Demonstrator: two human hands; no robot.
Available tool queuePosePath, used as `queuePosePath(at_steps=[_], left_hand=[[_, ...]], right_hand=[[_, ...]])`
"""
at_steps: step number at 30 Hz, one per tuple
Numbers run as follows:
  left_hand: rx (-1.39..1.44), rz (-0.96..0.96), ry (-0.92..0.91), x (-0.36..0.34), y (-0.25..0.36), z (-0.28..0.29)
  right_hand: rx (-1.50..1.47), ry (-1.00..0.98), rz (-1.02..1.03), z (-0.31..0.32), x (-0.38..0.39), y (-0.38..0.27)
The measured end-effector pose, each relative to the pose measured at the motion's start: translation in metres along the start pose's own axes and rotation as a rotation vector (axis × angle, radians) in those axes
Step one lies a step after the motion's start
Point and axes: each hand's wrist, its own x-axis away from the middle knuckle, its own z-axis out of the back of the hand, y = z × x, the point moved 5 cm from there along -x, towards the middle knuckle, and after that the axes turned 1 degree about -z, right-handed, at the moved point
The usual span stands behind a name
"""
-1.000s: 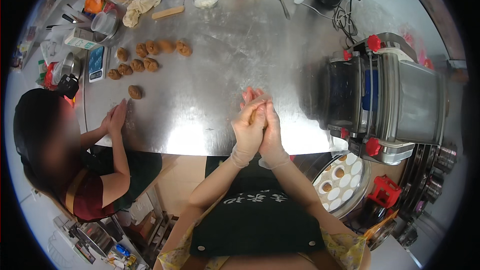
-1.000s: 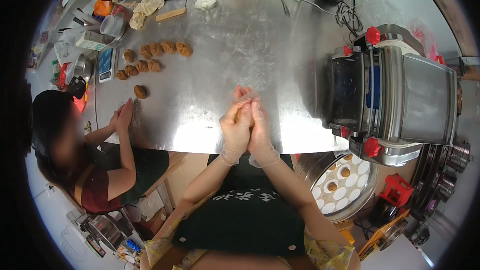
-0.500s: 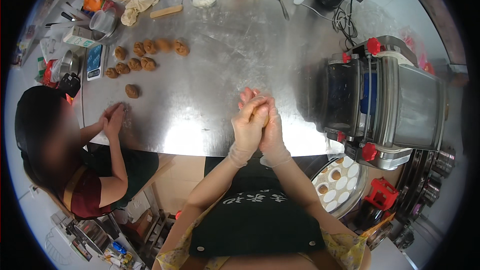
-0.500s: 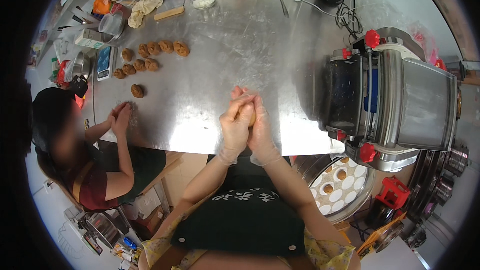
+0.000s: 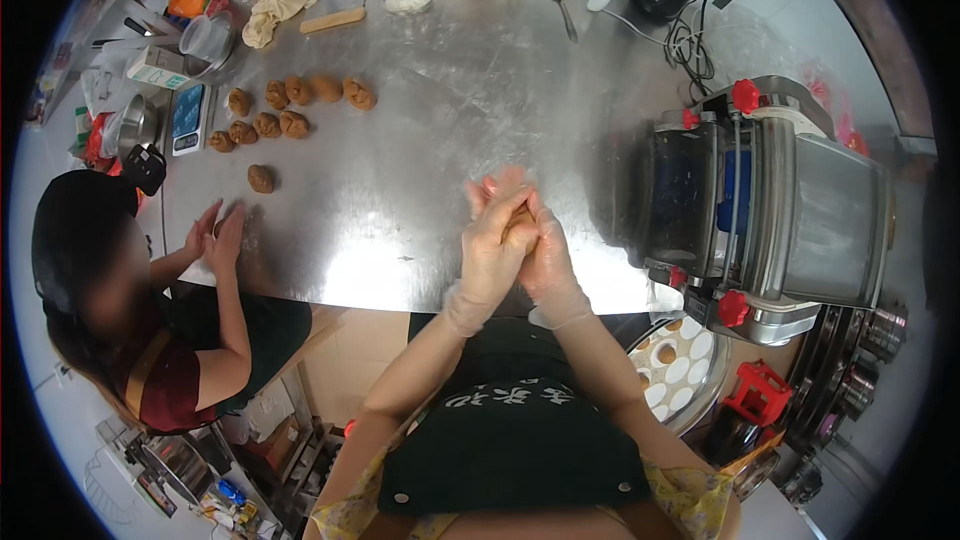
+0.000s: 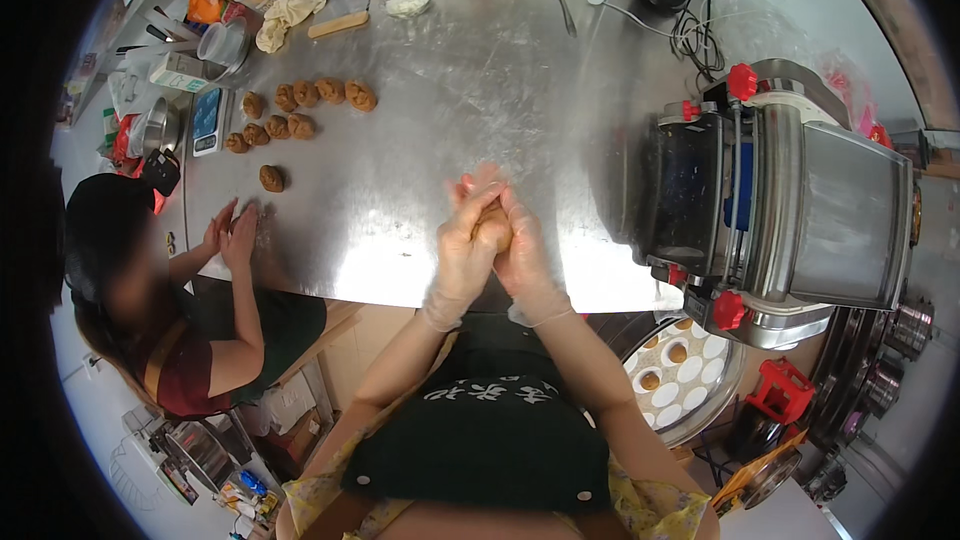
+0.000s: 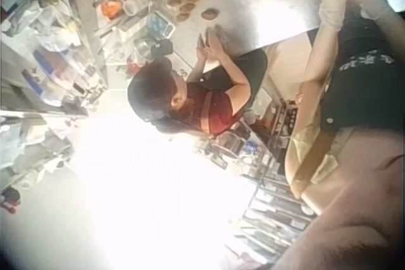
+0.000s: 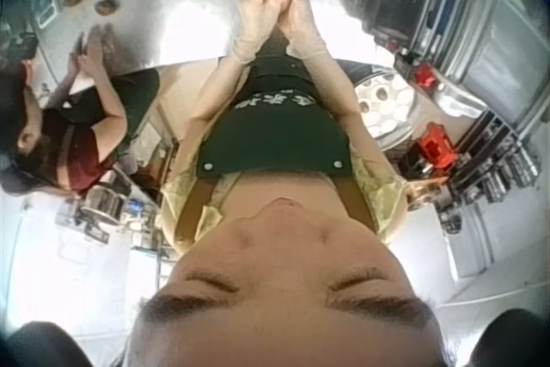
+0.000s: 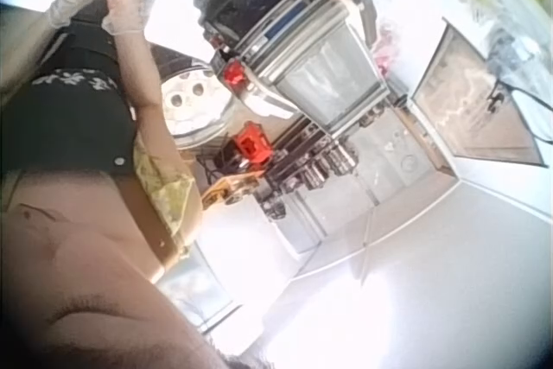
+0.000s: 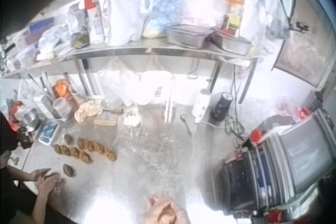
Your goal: The recorder is shaping balls of brown dough by hand and placing them into a tiered steamer tray.
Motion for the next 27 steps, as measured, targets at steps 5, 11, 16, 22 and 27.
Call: queuePosePath(at_steps=[5, 11, 16, 22, 27], left_hand=[[-0.185, -0.265, -0.192, -0.007, 0.016, 0.001], [0.327, 0.135, -0.046, 0.004, -0.017, -0.018], [-0.755, -0.555, -0.095, -0.005, 0.042, -0.007], [0.243, -0.011, -0.019, 0.005, -0.019, -0.017], [-0.227, -0.350, -0.188, 0.000, -0.011, -0.018]], right_hand=[[0.020, -0.143, -0.328, -0.004, 0.003, -0.010], [0.021, 0.055, 0.180, -0.008, 0.009, -0.001], [-0.006, 0.062, -0.139, 0.002, 0.004, -0.019], [-0.047, 0.066, 0.158, 0.002, 0.012, -0.005], [-0.042, 0.176, -0.033, 0.000, 0.011, -0.012]])
